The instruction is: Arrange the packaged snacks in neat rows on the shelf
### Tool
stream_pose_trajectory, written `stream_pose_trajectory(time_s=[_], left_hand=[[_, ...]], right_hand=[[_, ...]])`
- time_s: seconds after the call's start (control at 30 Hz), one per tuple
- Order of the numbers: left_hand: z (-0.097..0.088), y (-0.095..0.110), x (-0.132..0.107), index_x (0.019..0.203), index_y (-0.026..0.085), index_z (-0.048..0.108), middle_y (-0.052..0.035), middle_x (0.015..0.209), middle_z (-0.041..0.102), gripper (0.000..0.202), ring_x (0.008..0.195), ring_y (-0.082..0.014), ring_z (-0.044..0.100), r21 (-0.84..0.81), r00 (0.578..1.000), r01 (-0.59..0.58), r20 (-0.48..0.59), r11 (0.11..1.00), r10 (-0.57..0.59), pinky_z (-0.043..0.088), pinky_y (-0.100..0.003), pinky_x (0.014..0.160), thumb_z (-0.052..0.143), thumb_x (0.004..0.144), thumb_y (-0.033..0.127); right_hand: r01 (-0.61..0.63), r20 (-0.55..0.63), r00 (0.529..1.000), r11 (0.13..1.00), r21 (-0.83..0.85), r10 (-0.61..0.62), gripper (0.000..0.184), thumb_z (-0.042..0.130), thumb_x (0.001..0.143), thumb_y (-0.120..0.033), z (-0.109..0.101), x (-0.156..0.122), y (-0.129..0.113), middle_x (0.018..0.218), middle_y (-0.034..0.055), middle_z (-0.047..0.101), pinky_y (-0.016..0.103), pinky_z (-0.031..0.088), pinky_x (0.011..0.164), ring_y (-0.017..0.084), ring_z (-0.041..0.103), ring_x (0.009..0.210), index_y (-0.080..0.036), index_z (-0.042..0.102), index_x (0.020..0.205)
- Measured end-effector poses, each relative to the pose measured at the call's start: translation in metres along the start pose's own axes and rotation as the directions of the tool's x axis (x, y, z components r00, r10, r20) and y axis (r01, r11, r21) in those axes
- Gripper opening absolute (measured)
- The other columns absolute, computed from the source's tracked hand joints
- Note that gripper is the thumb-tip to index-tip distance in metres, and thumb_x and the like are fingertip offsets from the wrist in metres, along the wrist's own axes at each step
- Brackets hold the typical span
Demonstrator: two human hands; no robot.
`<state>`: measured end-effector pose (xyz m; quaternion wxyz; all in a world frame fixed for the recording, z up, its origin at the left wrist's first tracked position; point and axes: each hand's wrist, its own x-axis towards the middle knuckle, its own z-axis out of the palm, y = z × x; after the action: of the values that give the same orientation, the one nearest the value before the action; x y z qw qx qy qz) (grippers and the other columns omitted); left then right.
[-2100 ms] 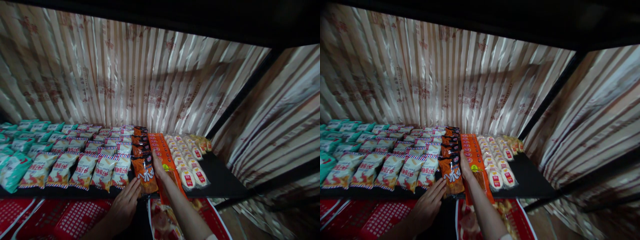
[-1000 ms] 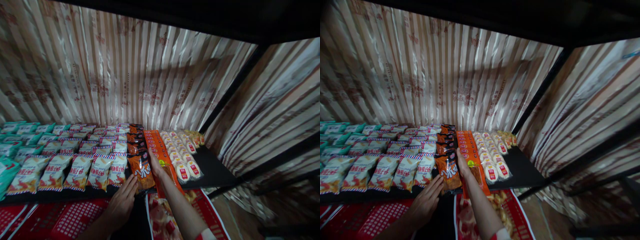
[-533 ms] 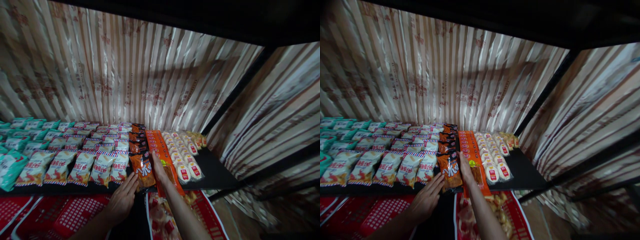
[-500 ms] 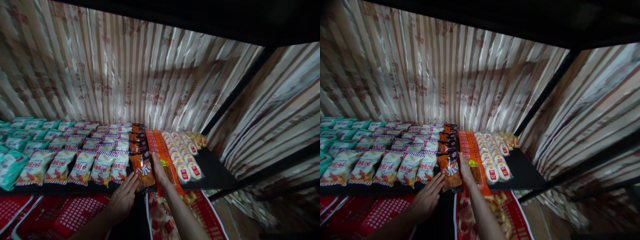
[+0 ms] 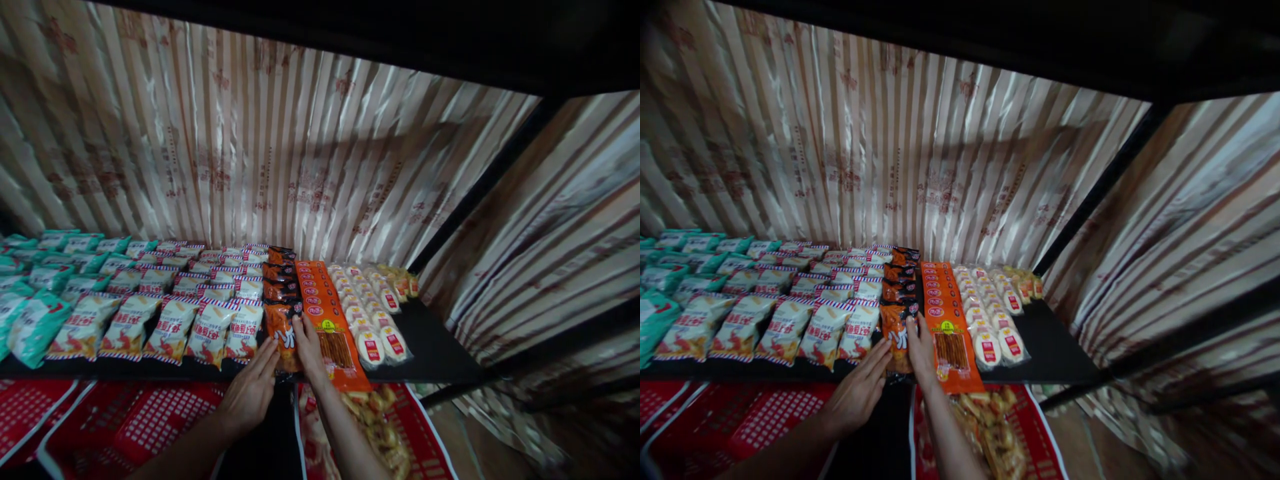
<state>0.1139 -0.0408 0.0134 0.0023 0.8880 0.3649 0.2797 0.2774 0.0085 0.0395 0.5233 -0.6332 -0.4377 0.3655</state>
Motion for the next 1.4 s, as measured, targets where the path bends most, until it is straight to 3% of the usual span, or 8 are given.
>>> stream_pose_trajectory(time_s=[0.2,0.5,0.63,0.77,0.9,1.17,1.3,1.4], left_hand=[[-0.001,-0.005,-0.001,0.128,0.006,0.048,-0.0163,0.142,0.040,0.045,0.137,-0.0238,0.027,0.033,1.000,0.014,0.006,0.999,-0.014,0.042,-0.040,0.105,0.034,0.086,0.009],[0.006,-0.001,-0.025,0.140,0.008,0.031,-0.0152,0.148,0.029,0.060,0.139,-0.0252,0.021,0.025,0.998,-0.044,-0.038,0.999,0.045,0.041,-0.044,0.106,0.031,0.081,0.002],[0.004,0.002,-0.046,0.137,0.009,0.036,-0.0152,0.147,0.033,0.059,0.139,-0.0252,0.021,-0.004,0.994,-0.105,-0.003,0.994,0.105,0.041,-0.043,0.105,0.033,0.078,0.002],[0.006,0.001,-0.059,0.134,0.012,0.040,-0.0125,0.145,0.037,0.062,0.138,-0.0229,0.025,0.004,0.993,-0.079,0.091,0.997,0.078,0.044,-0.040,0.103,0.035,0.073,-0.001],[0.005,-0.002,-0.057,0.128,0.009,0.046,-0.0162,0.142,0.040,0.051,0.138,-0.0243,0.024,0.007,0.994,-0.100,0.035,0.995,0.099,0.042,-0.041,0.104,0.036,0.078,0.002],[0.008,-0.007,-0.057,0.127,0.010,0.048,-0.0146,0.143,0.041,0.059,0.137,-0.0235,0.027,0.033,0.997,-0.056,0.060,0.998,0.054,0.043,-0.040,0.104,0.035,0.070,-0.001],[0.008,-0.007,-0.054,0.124,0.008,0.050,-0.0162,0.142,0.041,0.058,0.136,-0.0247,0.029,0.076,0.996,-0.072,0.052,0.994,0.068,0.044,-0.039,0.103,0.036,0.069,-0.001],[0.005,-0.008,-0.051,0.123,0.009,0.051,-0.0157,0.141,0.043,0.058,0.136,-0.0244,0.030,0.091,0.996,-0.065,0.062,0.994,0.060,0.044,-0.037,0.103,0.036,0.068,-0.001]], right_hand=[[0.016,-0.074,0.997,0.999,-0.039,-0.019,0.068,0.044,0.081,-0.062,0.010,-0.007,-0.002,0.129,0.0137,0.056,0.036,0.037,0.103,0.025,0.050,0.122,-0.013,0.053,0.128],[0.167,-0.064,0.983,0.979,-0.116,-0.175,0.058,0.048,0.081,-0.055,0.005,-0.022,0.005,0.128,0.0114,0.056,0.040,0.036,0.102,0.025,0.050,0.119,-0.017,0.053,0.125],[0.172,-0.028,0.984,0.973,-0.150,-0.178,0.064,0.058,0.076,-0.053,0.004,-0.033,0.014,0.129,0.0128,0.055,0.040,0.037,0.102,0.025,0.051,0.117,-0.016,0.049,0.128],[0.162,-0.034,0.985,0.967,-0.196,-0.172,0.066,0.057,0.076,-0.054,0.007,-0.035,0.023,0.127,0.0145,0.056,0.042,0.037,0.101,0.026,0.051,0.116,-0.014,0.049,0.128],[0.214,-0.100,0.967,0.961,-0.174,-0.233,0.059,0.056,0.077,-0.054,0.009,-0.038,0.023,0.121,0.0136,0.059,0.041,0.039,0.098,0.027,0.052,0.113,-0.014,0.054,0.120],[0.225,-0.208,0.942,0.955,-0.194,-0.265,0.050,0.052,0.078,-0.058,0.012,-0.030,0.003,0.092,0.0092,0.065,0.034,0.046,0.077,0.023,0.059,0.082,-0.016,0.055,0.105],[0.261,-0.175,0.937,0.940,-0.221,-0.302,0.049,0.050,0.080,-0.057,0.016,-0.026,0.010,0.100,0.0115,0.064,0.037,0.045,0.082,0.024,0.058,0.091,-0.016,0.053,0.107],[0.332,-0.195,0.900,0.902,-0.275,-0.390,0.052,0.050,0.080,-0.056,0.018,-0.029,0.022,0.112,0.0144,0.059,0.042,0.042,0.091,0.027,0.054,0.105,-0.016,0.051,0.113]])
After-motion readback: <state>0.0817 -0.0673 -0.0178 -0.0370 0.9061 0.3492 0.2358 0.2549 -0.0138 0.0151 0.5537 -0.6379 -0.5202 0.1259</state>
